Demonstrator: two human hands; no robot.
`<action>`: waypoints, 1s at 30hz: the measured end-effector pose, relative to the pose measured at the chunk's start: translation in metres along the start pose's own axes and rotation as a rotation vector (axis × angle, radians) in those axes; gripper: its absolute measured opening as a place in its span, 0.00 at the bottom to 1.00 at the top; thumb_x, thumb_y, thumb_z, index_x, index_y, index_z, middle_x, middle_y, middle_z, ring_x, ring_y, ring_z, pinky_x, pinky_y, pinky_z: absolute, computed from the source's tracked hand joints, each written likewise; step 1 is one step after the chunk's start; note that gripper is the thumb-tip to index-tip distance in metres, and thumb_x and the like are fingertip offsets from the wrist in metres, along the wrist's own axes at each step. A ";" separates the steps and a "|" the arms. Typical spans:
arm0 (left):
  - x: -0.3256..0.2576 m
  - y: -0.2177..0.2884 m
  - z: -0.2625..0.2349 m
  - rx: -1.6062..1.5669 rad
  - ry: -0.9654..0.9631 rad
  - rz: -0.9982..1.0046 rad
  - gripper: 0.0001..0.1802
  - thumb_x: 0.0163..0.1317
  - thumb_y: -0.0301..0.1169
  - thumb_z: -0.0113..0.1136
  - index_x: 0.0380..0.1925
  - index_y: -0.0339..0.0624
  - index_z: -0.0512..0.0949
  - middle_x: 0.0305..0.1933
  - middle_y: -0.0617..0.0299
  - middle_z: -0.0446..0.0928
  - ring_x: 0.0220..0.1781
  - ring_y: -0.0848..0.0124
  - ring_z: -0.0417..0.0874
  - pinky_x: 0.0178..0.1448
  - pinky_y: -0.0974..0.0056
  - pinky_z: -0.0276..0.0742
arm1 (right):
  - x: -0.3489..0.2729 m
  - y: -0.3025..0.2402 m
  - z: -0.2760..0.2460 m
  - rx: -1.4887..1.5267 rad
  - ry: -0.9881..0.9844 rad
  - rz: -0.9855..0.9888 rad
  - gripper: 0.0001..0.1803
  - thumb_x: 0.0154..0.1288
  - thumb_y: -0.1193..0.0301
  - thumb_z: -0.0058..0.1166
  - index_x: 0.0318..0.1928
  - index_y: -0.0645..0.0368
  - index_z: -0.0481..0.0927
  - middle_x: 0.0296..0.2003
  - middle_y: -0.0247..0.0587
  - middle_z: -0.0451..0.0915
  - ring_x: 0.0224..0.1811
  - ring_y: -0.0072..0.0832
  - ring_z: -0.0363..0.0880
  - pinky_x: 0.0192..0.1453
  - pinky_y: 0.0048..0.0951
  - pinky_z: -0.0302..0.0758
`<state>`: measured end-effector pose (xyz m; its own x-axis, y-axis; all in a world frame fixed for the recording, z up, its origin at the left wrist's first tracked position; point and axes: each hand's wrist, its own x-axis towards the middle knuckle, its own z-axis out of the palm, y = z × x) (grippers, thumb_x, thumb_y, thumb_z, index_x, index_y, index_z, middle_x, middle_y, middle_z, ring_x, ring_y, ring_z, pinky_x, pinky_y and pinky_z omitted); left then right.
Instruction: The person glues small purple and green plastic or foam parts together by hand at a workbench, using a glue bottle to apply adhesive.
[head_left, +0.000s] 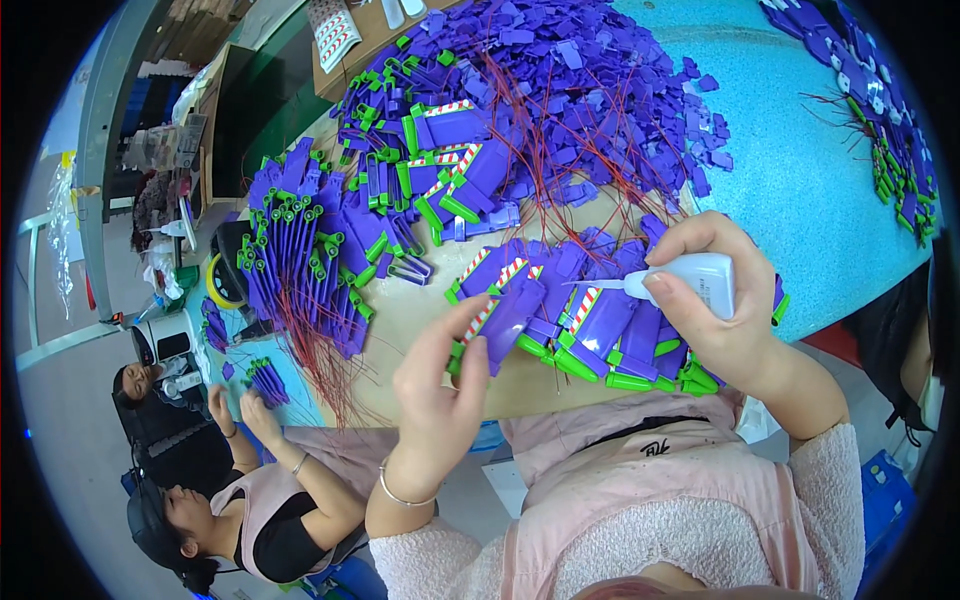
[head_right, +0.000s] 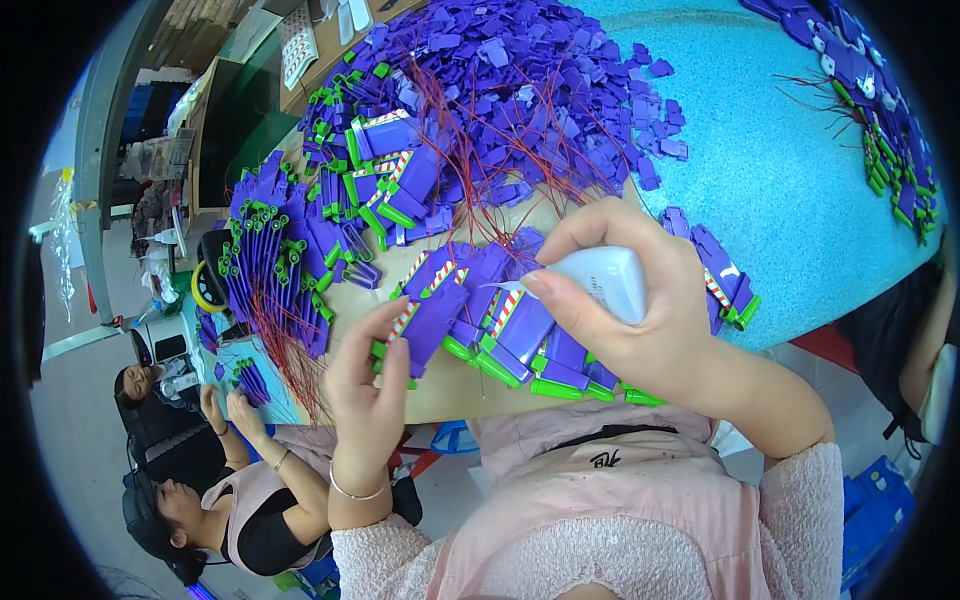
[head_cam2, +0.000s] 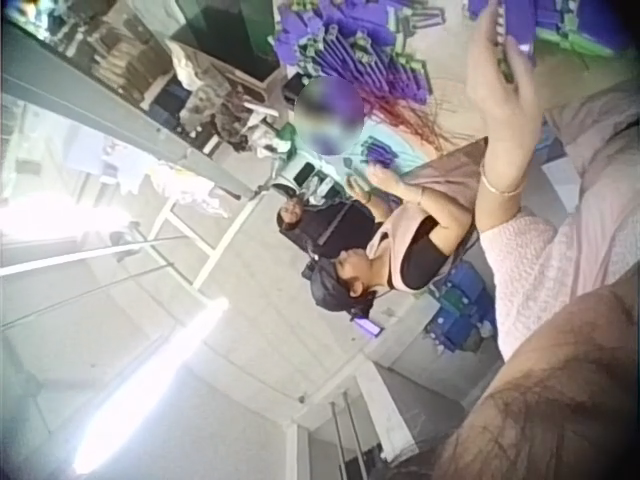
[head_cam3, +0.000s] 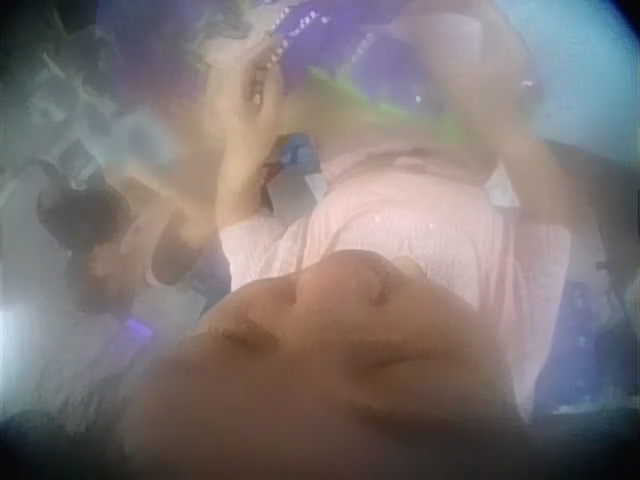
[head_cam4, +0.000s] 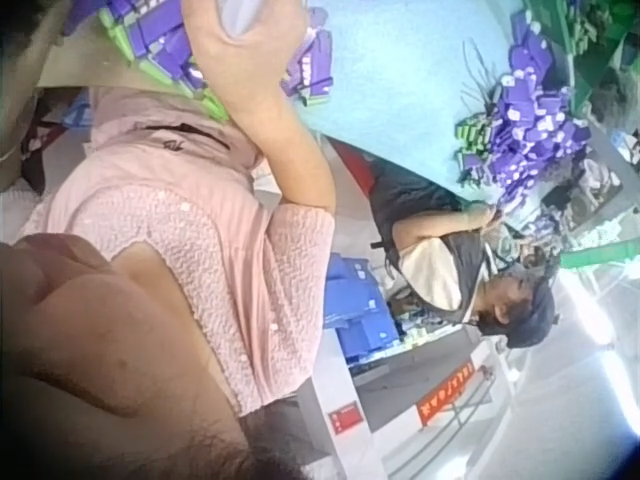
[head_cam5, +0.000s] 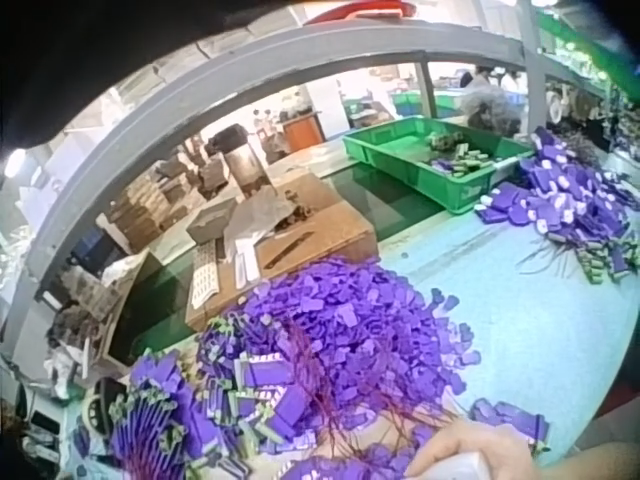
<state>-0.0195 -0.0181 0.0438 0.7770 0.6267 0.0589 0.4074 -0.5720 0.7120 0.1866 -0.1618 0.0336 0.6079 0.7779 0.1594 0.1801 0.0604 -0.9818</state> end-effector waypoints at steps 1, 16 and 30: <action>0.000 0.001 0.005 0.010 0.019 0.030 0.17 0.59 0.16 0.54 0.50 0.32 0.76 0.42 0.49 0.80 0.37 0.65 0.82 0.41 0.66 0.77 | 0.000 -0.001 0.002 -0.017 -0.007 -0.027 0.08 0.57 0.77 0.63 0.35 0.62 0.78 0.31 0.36 0.79 0.31 0.19 0.77 0.34 0.22 0.72; 0.003 0.001 0.011 -0.003 0.033 0.060 0.17 0.57 0.15 0.56 0.48 0.33 0.76 0.37 0.49 0.80 0.30 0.64 0.82 0.30 0.64 0.75 | -0.003 -0.004 0.014 -0.123 -0.099 -0.064 0.10 0.55 0.73 0.66 0.36 0.62 0.79 0.31 0.40 0.81 0.31 0.25 0.82 0.35 0.26 0.76; 0.005 0.008 0.010 0.138 0.021 0.156 0.18 0.57 0.15 0.55 0.48 0.34 0.78 0.34 0.51 0.79 0.30 0.62 0.79 0.33 0.62 0.74 | -0.001 -0.007 0.009 -0.078 -0.070 -0.078 0.10 0.56 0.72 0.66 0.36 0.61 0.79 0.32 0.40 0.82 0.32 0.25 0.82 0.35 0.25 0.76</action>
<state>-0.0073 -0.0246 0.0429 0.8260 0.5354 0.1764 0.3463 -0.7288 0.5907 0.1781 -0.1577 0.0396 0.5349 0.8146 0.2244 0.2859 0.0755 -0.9553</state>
